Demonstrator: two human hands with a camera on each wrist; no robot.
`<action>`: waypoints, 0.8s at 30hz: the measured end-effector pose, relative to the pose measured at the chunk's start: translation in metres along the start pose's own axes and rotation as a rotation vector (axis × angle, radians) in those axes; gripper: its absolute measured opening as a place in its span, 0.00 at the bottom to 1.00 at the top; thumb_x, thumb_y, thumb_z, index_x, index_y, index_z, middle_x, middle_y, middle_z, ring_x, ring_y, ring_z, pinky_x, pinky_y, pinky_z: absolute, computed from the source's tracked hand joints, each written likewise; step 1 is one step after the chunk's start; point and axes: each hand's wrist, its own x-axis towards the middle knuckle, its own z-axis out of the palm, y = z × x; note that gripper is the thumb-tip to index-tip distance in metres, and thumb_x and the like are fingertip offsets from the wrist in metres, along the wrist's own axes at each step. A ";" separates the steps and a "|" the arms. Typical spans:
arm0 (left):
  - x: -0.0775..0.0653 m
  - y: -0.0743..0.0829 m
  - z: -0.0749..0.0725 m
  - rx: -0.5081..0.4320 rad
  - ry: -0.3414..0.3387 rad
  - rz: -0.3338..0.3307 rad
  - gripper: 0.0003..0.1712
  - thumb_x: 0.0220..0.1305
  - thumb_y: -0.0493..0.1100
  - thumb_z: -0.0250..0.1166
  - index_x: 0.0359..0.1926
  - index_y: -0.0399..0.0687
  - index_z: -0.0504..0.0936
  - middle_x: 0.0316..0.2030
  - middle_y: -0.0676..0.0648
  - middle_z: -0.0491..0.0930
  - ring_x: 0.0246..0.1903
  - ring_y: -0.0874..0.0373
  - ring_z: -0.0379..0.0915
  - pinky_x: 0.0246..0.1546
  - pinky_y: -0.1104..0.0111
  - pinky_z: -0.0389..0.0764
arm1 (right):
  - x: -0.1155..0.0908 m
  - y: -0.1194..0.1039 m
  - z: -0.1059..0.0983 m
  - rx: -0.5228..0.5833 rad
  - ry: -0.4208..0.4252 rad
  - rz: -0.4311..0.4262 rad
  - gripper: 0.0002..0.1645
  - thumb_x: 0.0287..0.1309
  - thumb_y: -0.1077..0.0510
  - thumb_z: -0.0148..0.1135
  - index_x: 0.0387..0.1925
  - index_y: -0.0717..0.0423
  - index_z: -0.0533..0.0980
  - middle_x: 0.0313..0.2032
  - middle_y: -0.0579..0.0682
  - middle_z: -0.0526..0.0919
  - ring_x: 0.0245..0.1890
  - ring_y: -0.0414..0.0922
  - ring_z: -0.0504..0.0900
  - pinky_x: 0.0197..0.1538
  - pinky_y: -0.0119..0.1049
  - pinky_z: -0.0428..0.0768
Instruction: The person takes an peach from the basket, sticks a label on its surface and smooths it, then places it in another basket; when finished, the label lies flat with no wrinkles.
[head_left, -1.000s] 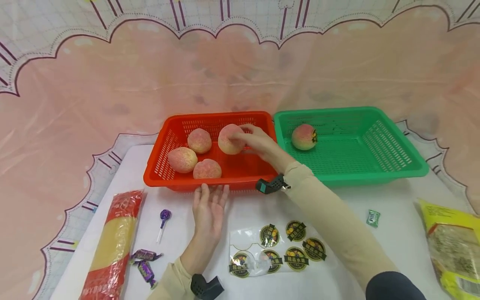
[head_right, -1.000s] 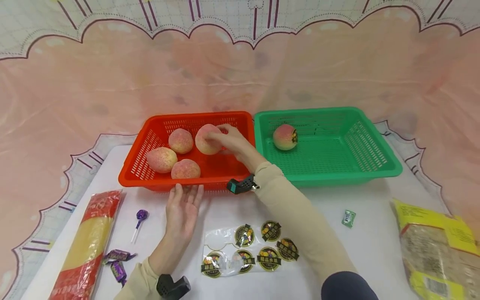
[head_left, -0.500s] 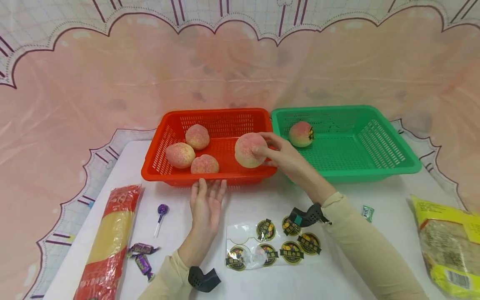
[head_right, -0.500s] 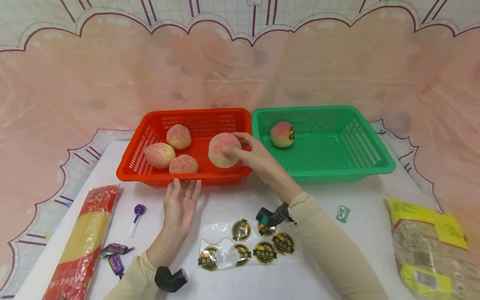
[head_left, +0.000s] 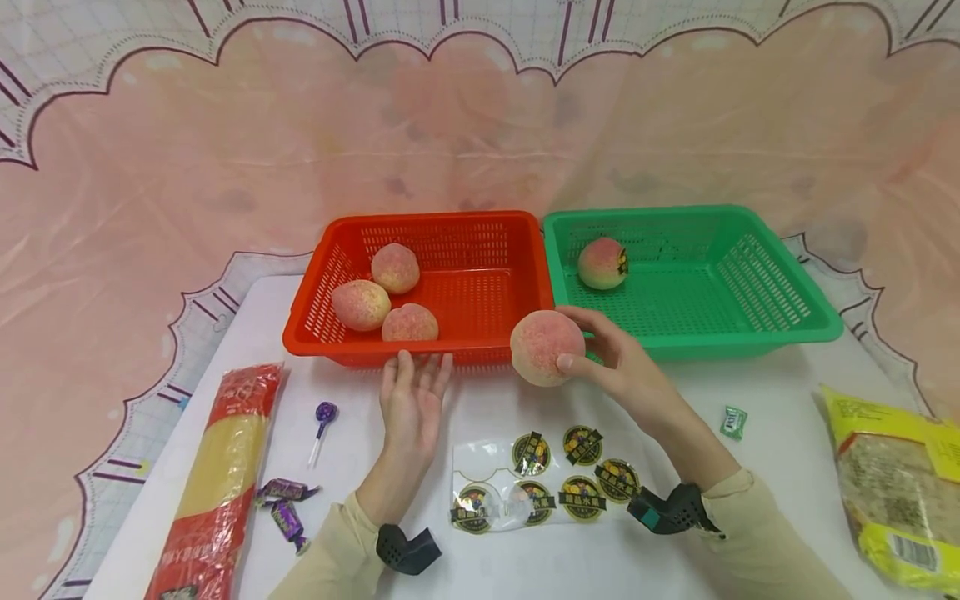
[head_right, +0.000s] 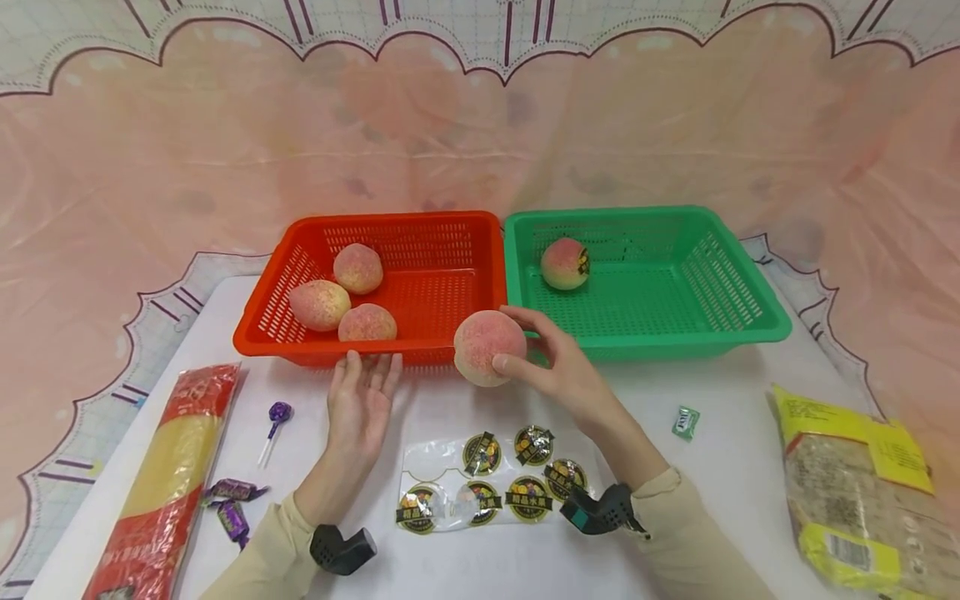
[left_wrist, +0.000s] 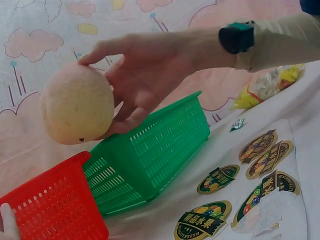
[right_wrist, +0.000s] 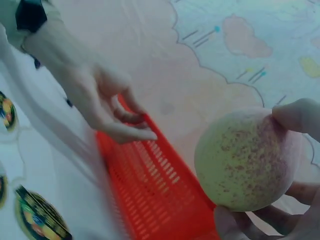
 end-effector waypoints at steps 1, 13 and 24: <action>0.000 0.000 0.000 0.002 0.002 0.001 0.17 0.65 0.47 0.48 0.53 0.49 0.58 0.53 0.46 0.63 0.52 0.53 0.65 0.52 0.63 0.73 | -0.004 0.002 0.001 -0.001 -0.007 -0.008 0.33 0.53 0.51 0.59 0.60 0.35 0.59 0.59 0.40 0.62 0.59 0.46 0.65 0.53 0.48 0.70; -0.003 0.000 0.000 0.037 0.018 -0.004 0.22 0.65 0.48 0.48 0.57 0.50 0.56 0.59 0.44 0.59 0.55 0.52 0.65 0.51 0.64 0.73 | -0.012 0.043 0.013 0.027 -0.080 0.059 0.35 0.52 0.51 0.60 0.61 0.39 0.59 0.61 0.42 0.63 0.61 0.51 0.63 0.53 0.45 0.73; -0.002 -0.012 -0.006 0.433 -0.144 -0.147 0.16 0.65 0.51 0.48 0.47 0.46 0.65 0.38 0.48 0.73 0.36 0.58 0.72 0.35 0.71 0.76 | -0.003 0.067 0.009 -0.077 -0.016 0.147 0.40 0.49 0.45 0.61 0.62 0.43 0.57 0.61 0.49 0.63 0.57 0.52 0.68 0.55 0.46 0.71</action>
